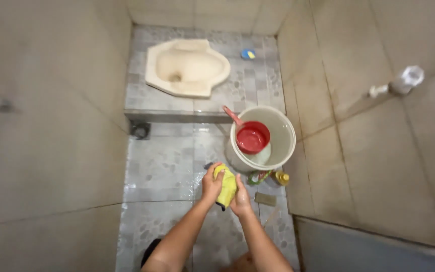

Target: Scrubbing the floor and wall tiles of a bathroom using cleaning solution and a sponge.

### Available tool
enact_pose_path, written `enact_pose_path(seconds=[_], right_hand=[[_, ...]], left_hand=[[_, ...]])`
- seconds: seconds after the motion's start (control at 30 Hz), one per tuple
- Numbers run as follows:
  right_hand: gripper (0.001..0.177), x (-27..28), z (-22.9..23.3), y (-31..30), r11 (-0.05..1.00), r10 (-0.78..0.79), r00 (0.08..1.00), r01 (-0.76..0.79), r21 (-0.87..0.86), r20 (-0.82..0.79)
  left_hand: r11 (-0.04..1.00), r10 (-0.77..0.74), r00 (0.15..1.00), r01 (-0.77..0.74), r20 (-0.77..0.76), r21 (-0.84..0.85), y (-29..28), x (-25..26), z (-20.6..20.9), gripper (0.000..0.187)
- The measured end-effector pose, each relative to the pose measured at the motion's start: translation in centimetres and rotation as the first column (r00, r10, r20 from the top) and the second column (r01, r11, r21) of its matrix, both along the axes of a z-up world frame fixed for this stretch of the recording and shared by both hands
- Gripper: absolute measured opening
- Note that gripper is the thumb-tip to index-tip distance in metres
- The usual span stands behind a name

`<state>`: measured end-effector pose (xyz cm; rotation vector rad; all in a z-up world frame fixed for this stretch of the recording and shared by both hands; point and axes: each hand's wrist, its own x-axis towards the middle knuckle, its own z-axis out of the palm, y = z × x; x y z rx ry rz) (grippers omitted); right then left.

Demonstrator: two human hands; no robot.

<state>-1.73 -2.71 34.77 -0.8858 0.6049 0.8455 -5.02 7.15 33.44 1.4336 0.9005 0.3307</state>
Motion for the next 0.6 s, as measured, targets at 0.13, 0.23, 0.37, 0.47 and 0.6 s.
enact_pose_path(seconds=[0.13, 0.23, 0.37, 0.47, 0.6], right_hand=[[0.063, -1.3, 8.0, 2.0, 0.995, 0.051, 0.998, -0.048, 0.084, -0.024], [0.048, -1.4, 11.0, 3.5, 0.987, 0.091, 0.993, -0.080, 0.138, -0.071], [0.033, -2.8, 18.8, 7.1, 0.958, 0.183, 0.982, -0.166, 0.236, -0.050], [0.046, -5.3, 24.8, 8.5, 0.827, 0.280, 0.960, -0.242, 0.508, 0.001], [0.052, -8.8, 27.8, 11.8, 0.830, 0.377, 0.925, -0.316, 0.461, -0.045]], left_hand=[[0.999, 0.029, 1.000, -0.029, 0.003, 0.027, 3.4, -2.0, 9.3, 0.036], [0.998, 0.053, 0.998, -0.053, 0.016, 0.044, 5.9, -3.8, 16.3, 0.036], [0.997, 0.061, 0.996, -0.064, 0.067, 0.040, 9.9, -6.7, 24.1, 0.035], [0.995, 0.095, 0.990, -0.097, 0.107, 0.017, 11.6, -8.8, 28.6, 0.032], [0.986, 0.138, 0.979, -0.122, 0.151, -0.110, 14.0, -11.3, 31.7, 0.034]])
